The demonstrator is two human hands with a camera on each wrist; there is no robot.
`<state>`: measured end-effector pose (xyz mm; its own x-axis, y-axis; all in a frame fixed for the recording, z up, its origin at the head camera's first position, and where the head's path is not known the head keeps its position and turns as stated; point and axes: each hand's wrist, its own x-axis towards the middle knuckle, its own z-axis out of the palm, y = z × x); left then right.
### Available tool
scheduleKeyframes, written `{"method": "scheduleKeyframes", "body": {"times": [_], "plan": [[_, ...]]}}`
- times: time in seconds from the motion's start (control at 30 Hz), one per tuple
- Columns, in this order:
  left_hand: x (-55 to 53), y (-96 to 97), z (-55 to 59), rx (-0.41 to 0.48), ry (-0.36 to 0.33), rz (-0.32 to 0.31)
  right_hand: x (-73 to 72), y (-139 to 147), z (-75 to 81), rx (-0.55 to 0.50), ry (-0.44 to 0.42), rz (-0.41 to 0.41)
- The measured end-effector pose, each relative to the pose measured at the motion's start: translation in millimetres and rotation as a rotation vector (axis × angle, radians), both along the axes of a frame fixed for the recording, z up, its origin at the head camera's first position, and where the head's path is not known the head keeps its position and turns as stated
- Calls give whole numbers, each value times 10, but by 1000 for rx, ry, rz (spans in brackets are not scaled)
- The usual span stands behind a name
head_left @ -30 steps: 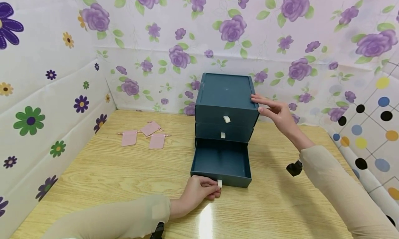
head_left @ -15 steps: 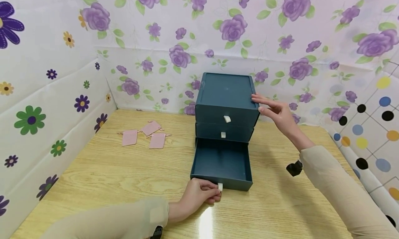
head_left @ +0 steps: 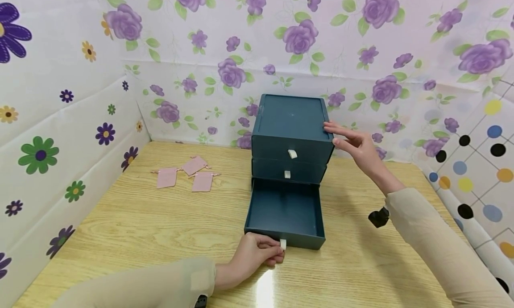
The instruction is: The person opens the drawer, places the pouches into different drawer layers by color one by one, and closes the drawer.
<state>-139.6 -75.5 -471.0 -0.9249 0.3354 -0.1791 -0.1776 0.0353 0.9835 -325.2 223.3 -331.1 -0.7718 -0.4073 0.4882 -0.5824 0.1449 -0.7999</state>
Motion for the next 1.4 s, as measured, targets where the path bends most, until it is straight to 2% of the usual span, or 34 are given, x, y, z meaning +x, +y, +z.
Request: {"method": "scheduleKeyframes", "body": {"times": [0.87, 1.2, 1.4], "plan": [[28, -12, -34, -6, 5, -11, 32, -9, 30, 17, -11, -17], [5, -1, 29, 6, 0, -9, 31, -6, 32, 14, -3, -9], [-8, -4, 28, 4, -1, -3, 15, -3, 16, 17, -8, -10]]}}
